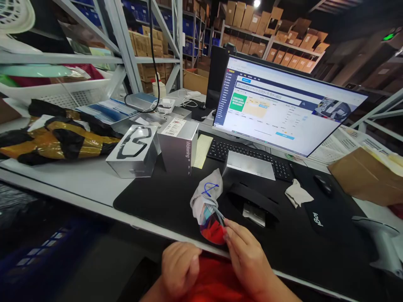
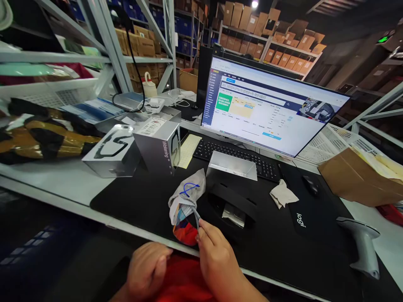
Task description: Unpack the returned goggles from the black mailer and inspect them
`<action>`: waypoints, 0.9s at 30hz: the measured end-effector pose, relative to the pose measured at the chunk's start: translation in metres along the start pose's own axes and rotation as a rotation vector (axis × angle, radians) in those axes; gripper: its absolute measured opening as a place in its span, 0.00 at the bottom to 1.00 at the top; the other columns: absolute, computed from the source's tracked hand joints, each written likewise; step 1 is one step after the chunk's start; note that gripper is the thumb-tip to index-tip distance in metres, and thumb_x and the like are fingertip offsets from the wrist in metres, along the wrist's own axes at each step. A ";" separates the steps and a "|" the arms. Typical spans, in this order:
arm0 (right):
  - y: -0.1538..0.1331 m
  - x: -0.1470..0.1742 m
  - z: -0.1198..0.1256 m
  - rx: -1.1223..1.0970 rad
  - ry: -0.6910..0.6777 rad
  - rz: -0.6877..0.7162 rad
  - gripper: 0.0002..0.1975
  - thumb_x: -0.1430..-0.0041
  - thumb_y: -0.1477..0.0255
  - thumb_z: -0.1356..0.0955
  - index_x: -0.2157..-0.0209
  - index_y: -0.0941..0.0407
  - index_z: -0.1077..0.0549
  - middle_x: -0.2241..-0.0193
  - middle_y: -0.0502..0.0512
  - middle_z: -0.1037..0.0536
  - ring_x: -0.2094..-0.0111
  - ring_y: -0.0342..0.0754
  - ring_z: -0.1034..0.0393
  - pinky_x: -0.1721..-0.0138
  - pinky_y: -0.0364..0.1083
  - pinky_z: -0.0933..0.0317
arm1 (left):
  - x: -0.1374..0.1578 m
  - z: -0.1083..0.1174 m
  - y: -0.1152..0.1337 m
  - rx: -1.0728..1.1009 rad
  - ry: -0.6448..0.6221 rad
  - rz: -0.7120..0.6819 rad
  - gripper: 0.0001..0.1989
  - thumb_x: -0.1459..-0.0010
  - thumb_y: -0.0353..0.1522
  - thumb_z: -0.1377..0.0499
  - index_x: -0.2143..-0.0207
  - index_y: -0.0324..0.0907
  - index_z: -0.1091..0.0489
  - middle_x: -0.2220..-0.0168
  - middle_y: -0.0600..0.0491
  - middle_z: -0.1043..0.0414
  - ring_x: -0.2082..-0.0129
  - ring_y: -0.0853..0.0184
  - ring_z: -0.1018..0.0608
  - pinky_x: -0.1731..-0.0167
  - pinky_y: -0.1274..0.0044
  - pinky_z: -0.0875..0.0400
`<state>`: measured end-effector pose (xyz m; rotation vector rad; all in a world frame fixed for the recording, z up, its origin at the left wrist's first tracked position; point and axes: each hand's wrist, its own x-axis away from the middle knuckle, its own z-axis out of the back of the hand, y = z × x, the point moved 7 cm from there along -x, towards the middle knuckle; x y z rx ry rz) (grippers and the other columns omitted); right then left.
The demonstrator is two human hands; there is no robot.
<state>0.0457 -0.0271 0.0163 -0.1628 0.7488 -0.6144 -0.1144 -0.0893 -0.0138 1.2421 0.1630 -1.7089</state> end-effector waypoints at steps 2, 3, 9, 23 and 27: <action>-0.002 0.003 -0.001 -0.004 -0.018 0.014 0.14 0.32 0.84 0.39 0.49 0.65 0.27 0.51 0.69 0.23 0.50 0.54 0.26 0.50 0.49 0.24 | -0.025 0.021 -0.016 -0.052 0.041 0.104 0.12 0.39 0.23 0.51 0.69 0.42 0.30 0.77 0.56 0.25 0.77 0.69 0.22 0.72 0.78 0.30; -0.004 0.005 -0.001 0.011 -0.034 0.032 0.15 0.32 0.84 0.39 0.49 0.66 0.27 0.50 0.70 0.23 0.50 0.55 0.26 0.50 0.50 0.24 | -0.044 0.027 -0.026 -0.076 0.004 0.175 0.13 0.37 0.24 0.50 0.71 0.43 0.30 0.77 0.56 0.26 0.76 0.70 0.23 0.73 0.79 0.31; -0.013 0.010 -0.004 0.156 -0.108 0.110 0.18 0.31 0.84 0.42 0.47 0.67 0.28 0.47 0.69 0.25 0.47 0.58 0.27 0.48 0.52 0.25 | -0.150 -0.040 -0.033 -0.231 -0.931 0.071 0.10 0.42 0.40 0.37 0.69 0.42 0.26 0.72 0.53 0.23 0.72 0.62 0.21 0.74 0.74 0.33; -0.014 -0.012 0.006 0.171 -0.144 0.121 0.18 0.36 0.85 0.41 0.52 0.72 0.24 0.53 0.71 0.23 0.54 0.59 0.26 0.55 0.51 0.23 | -0.140 -0.106 0.006 -0.173 -1.427 -0.266 0.09 0.42 0.22 0.41 0.69 0.40 0.23 0.66 0.49 0.21 0.66 0.61 0.19 0.67 0.76 0.29; -0.011 -0.016 0.006 0.145 -0.134 0.081 0.19 0.35 0.84 0.42 0.48 0.72 0.26 0.52 0.71 0.23 0.53 0.57 0.27 0.55 0.49 0.24 | -0.157 -0.089 0.007 0.200 -1.383 -0.170 0.07 0.38 0.26 0.42 0.68 0.42 0.26 0.67 0.56 0.24 0.65 0.69 0.23 0.64 0.82 0.32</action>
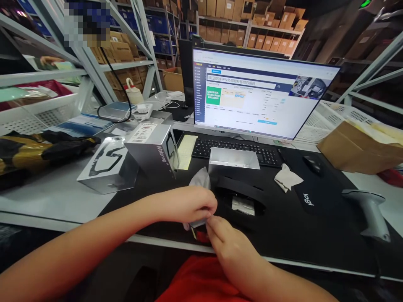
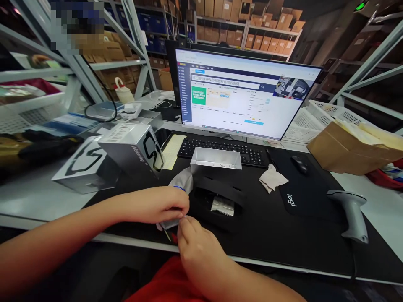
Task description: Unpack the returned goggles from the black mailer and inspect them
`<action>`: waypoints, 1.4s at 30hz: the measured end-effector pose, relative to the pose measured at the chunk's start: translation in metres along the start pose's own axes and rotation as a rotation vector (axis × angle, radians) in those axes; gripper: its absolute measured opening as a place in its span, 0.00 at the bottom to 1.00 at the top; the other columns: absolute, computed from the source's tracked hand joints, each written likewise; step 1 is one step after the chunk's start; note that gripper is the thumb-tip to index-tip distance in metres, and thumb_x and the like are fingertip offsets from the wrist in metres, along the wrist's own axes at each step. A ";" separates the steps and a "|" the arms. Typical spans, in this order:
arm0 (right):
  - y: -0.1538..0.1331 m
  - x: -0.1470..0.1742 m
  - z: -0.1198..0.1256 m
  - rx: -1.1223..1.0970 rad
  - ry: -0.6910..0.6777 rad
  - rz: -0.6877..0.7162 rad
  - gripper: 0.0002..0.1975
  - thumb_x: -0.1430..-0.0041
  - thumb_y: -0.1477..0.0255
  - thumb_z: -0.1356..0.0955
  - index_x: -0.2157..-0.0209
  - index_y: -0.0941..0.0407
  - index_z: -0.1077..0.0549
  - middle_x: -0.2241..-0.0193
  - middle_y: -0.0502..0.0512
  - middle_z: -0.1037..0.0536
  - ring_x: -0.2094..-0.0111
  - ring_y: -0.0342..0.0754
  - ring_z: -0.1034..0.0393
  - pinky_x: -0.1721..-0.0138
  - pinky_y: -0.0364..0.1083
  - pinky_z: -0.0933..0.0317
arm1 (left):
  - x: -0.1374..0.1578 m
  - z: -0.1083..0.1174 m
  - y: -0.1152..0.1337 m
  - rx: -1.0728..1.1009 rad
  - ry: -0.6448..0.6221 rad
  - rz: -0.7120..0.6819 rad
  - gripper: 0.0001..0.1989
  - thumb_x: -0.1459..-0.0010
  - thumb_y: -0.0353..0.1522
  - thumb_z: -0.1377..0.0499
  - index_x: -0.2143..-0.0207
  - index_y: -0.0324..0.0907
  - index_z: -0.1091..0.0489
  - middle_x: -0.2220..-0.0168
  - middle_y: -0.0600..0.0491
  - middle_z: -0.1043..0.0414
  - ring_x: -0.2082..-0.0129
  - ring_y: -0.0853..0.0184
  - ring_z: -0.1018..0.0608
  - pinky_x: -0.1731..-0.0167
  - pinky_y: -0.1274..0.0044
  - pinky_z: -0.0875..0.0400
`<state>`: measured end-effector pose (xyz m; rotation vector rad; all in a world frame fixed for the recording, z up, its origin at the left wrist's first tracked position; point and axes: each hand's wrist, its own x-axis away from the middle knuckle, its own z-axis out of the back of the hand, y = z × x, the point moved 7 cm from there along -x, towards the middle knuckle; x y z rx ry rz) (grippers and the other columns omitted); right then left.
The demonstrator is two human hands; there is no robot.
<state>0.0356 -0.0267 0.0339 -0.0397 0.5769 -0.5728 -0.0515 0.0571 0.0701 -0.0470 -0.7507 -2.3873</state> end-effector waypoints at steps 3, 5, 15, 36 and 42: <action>0.011 -0.001 0.008 -0.032 0.064 -0.070 0.16 0.33 0.83 0.40 0.50 0.68 0.25 0.52 0.68 0.23 0.56 0.55 0.25 0.57 0.49 0.23 | 0.033 0.017 -0.015 0.181 0.371 0.100 0.10 0.34 0.31 0.46 0.65 0.42 0.26 0.67 0.55 0.25 0.66 0.70 0.24 0.64 0.81 0.32; 0.019 0.000 0.011 -0.066 0.091 -0.121 0.14 0.33 0.82 0.39 0.53 0.64 0.23 0.53 0.64 0.21 0.59 0.53 0.25 0.59 0.49 0.23 | 0.074 0.011 -0.030 0.223 0.744 0.273 0.13 0.32 0.36 0.49 0.64 0.43 0.26 0.67 0.55 0.24 0.66 0.69 0.23 0.63 0.80 0.31; 0.027 0.001 0.002 -0.082 0.128 -0.208 0.12 0.36 0.79 0.37 0.55 0.58 0.24 0.54 0.63 0.26 0.60 0.53 0.28 0.65 0.50 0.26 | 0.093 -0.149 -0.040 0.365 1.118 0.783 0.08 0.46 0.37 0.37 0.72 0.43 0.26 0.78 0.57 0.30 0.80 0.71 0.31 0.79 0.79 0.37; 0.002 -0.009 -0.003 0.060 0.295 -0.260 0.09 0.34 0.79 0.37 0.62 0.56 0.25 0.46 0.55 0.25 0.43 0.58 0.36 0.45 0.55 0.39 | 0.101 -0.123 -0.019 -0.033 1.372 0.462 0.15 0.31 0.25 0.51 0.73 0.42 0.36 0.77 0.56 0.35 0.76 0.71 0.31 0.73 0.79 0.37; -0.011 -0.015 -0.005 0.212 0.264 -0.231 0.13 0.31 0.77 0.40 0.62 0.58 0.25 0.46 0.60 0.24 0.42 0.57 0.36 0.46 0.55 0.44 | 0.092 -0.123 0.006 -0.299 1.297 0.337 0.14 0.34 0.22 0.49 0.74 0.43 0.39 0.79 0.56 0.40 0.79 0.68 0.36 0.76 0.73 0.44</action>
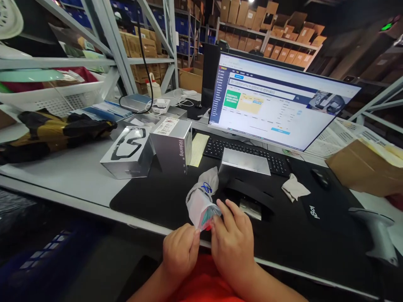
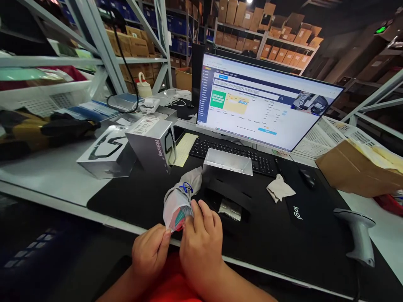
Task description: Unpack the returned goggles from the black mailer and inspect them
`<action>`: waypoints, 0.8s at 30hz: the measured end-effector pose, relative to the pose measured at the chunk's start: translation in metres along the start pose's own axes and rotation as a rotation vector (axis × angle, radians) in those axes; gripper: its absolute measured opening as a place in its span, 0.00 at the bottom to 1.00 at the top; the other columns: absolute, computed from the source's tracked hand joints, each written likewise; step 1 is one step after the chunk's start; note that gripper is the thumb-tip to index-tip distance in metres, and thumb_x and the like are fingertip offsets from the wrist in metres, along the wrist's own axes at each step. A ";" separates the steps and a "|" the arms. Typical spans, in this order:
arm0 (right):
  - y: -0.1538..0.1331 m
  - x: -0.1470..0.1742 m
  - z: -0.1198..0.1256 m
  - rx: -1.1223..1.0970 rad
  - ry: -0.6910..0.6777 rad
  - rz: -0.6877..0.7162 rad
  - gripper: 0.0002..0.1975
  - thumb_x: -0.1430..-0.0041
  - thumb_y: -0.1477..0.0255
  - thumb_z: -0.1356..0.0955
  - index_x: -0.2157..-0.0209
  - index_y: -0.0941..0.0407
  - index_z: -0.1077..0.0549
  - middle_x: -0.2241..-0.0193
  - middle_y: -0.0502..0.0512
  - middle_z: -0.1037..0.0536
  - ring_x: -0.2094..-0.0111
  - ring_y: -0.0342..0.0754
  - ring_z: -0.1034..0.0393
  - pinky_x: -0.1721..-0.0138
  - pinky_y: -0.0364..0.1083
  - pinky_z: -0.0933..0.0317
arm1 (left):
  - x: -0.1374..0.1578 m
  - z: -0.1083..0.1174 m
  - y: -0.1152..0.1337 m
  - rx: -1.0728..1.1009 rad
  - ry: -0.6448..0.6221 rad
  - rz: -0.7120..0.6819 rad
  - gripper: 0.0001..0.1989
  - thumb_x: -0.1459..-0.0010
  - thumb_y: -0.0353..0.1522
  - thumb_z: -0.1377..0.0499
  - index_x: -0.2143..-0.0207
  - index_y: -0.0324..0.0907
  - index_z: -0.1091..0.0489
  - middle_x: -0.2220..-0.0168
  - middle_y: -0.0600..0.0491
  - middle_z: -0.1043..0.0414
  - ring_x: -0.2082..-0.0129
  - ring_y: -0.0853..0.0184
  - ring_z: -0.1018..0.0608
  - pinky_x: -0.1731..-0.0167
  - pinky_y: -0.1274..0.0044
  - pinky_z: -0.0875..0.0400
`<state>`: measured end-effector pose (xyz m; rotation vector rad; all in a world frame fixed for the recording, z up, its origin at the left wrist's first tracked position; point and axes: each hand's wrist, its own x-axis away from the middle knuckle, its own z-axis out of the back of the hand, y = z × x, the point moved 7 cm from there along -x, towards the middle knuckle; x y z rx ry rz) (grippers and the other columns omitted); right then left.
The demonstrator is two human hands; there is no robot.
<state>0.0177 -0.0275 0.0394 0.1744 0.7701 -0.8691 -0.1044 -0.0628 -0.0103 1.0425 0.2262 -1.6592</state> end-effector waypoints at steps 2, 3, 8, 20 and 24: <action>-0.006 -0.003 -0.003 0.038 0.011 0.037 0.13 0.30 0.77 0.40 0.63 0.59 0.25 0.45 0.62 0.25 0.41 0.57 0.36 0.45 0.55 0.46 | 0.000 -0.001 0.009 -0.008 0.000 -0.061 0.15 0.35 0.22 0.49 0.75 0.44 0.40 0.80 0.56 0.41 0.80 0.67 0.37 0.77 0.71 0.45; -0.009 -0.005 -0.004 0.061 0.015 0.065 0.13 0.30 0.77 0.40 0.62 0.60 0.25 0.44 0.64 0.26 0.40 0.57 0.37 0.44 0.55 0.46 | 0.000 -0.001 0.013 -0.006 0.004 -0.089 0.15 0.35 0.22 0.49 0.75 0.44 0.39 0.81 0.56 0.40 0.80 0.67 0.37 0.77 0.71 0.45; -0.014 -0.007 -0.014 0.101 -0.020 0.182 0.18 0.29 0.79 0.44 0.67 0.60 0.26 0.39 0.70 0.32 0.37 0.57 0.41 0.40 0.57 0.50 | 0.008 -0.001 0.021 0.052 0.011 -0.183 0.14 0.36 0.22 0.50 0.73 0.43 0.37 0.80 0.54 0.36 0.79 0.66 0.35 0.76 0.73 0.41; 0.014 0.014 -0.006 -0.001 0.072 0.091 0.11 0.37 0.81 0.39 0.69 0.55 0.30 0.41 0.58 0.28 0.41 0.56 0.34 0.41 0.57 0.46 | -0.048 -0.029 -0.092 0.410 -0.144 0.525 0.17 0.34 0.40 0.45 0.49 0.41 0.28 0.64 0.52 0.27 0.70 0.68 0.25 0.68 0.76 0.28; 0.017 0.015 -0.004 -0.010 0.069 0.088 0.12 0.37 0.82 0.39 0.71 0.56 0.31 0.40 0.60 0.29 0.41 0.57 0.35 0.41 0.58 0.46 | -0.066 -0.033 -0.074 0.371 -0.097 0.326 0.11 0.33 0.35 0.44 0.61 0.42 0.22 0.65 0.51 0.26 0.65 0.67 0.24 0.64 0.76 0.27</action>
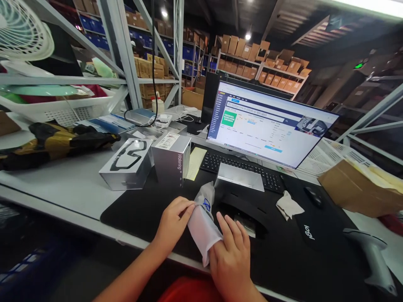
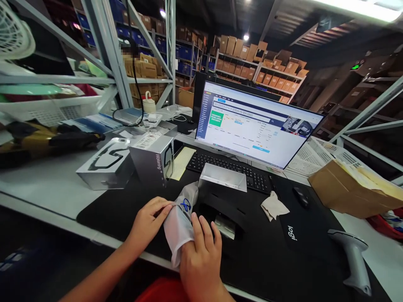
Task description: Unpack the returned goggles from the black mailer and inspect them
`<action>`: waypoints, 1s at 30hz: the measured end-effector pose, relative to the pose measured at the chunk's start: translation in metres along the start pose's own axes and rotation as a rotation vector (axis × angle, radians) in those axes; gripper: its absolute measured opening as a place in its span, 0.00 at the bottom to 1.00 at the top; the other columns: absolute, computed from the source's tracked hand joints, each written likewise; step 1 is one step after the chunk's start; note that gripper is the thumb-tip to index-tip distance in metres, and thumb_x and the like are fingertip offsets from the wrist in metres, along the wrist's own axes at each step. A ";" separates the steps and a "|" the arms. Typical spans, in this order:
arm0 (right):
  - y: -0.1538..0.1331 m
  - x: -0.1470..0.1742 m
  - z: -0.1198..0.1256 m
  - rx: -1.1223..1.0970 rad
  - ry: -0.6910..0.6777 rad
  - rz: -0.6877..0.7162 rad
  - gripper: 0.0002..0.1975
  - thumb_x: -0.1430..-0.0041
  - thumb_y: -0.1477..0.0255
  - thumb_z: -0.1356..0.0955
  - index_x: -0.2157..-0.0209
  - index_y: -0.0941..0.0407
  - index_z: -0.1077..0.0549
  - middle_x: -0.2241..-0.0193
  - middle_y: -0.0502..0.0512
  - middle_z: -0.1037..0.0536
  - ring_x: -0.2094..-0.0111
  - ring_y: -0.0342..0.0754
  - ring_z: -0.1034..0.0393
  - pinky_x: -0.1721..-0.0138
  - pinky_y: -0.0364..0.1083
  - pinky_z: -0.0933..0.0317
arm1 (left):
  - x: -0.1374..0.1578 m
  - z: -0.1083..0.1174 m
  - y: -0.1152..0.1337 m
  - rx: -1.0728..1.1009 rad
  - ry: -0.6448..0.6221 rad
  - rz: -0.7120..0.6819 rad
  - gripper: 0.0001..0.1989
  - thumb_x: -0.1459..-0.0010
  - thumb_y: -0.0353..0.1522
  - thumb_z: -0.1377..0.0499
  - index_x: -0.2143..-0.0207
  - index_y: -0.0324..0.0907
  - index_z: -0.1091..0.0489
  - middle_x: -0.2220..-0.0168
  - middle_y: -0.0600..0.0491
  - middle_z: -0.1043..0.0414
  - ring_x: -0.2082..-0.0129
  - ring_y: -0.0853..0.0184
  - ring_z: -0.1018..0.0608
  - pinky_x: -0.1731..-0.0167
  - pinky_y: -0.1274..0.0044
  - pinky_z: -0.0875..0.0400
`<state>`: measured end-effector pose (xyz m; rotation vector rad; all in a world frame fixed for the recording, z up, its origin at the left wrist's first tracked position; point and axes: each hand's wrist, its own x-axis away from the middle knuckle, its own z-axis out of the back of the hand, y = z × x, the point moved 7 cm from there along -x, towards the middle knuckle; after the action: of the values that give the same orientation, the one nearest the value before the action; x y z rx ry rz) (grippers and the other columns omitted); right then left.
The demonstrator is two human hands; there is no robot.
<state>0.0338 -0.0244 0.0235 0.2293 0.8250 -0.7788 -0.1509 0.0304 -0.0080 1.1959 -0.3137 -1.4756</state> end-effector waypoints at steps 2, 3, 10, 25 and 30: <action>0.000 -0.001 0.000 -0.003 0.003 0.002 0.12 0.36 0.81 0.40 0.69 0.57 0.28 0.40 0.62 0.29 0.40 0.58 0.36 0.40 0.59 0.47 | 0.004 0.002 0.020 -0.067 0.067 -0.141 0.10 0.32 0.30 0.46 0.63 0.40 0.24 0.66 0.51 0.26 0.64 0.67 0.24 0.62 0.76 0.27; 0.000 -0.003 0.000 0.000 0.008 0.005 0.12 0.36 0.80 0.40 0.66 0.57 0.27 0.40 0.63 0.30 0.39 0.58 0.37 0.39 0.59 0.48 | 0.008 0.003 0.033 -0.111 0.080 -0.239 0.10 0.32 0.28 0.46 0.63 0.39 0.25 0.66 0.50 0.26 0.64 0.67 0.24 0.62 0.76 0.27; 0.001 -0.015 0.008 -0.107 0.084 0.050 0.17 0.37 0.82 0.41 0.55 0.60 0.25 0.40 0.63 0.29 0.36 0.57 0.41 0.38 0.56 0.48 | 0.028 -0.001 0.108 -0.434 -0.016 -0.840 0.08 0.32 0.25 0.48 0.57 0.36 0.29 0.69 0.52 0.23 0.72 0.67 0.26 0.73 0.75 0.33; 0.039 -0.022 0.029 -0.670 0.096 -0.236 0.11 0.38 0.81 0.34 0.66 0.54 0.21 0.62 0.55 0.27 0.58 0.48 0.31 0.50 0.49 0.33 | 0.027 0.002 0.084 -0.289 0.073 -0.391 0.10 0.29 0.37 0.51 0.58 0.42 0.34 0.66 0.52 0.26 0.67 0.67 0.23 0.67 0.76 0.28; 0.051 -0.017 0.030 -0.613 0.163 -0.303 0.12 0.41 0.81 0.34 0.78 0.57 0.29 0.70 0.54 0.33 0.65 0.47 0.35 0.68 0.43 0.37 | 0.026 -0.016 0.103 -0.363 0.028 -0.500 0.12 0.31 0.29 0.54 0.69 0.45 0.41 0.77 0.57 0.36 0.80 0.69 0.31 0.79 0.75 0.38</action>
<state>0.0793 0.0065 0.0510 -0.3919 1.2307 -0.7565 -0.0737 -0.0177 0.0494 1.0363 0.2886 -1.8439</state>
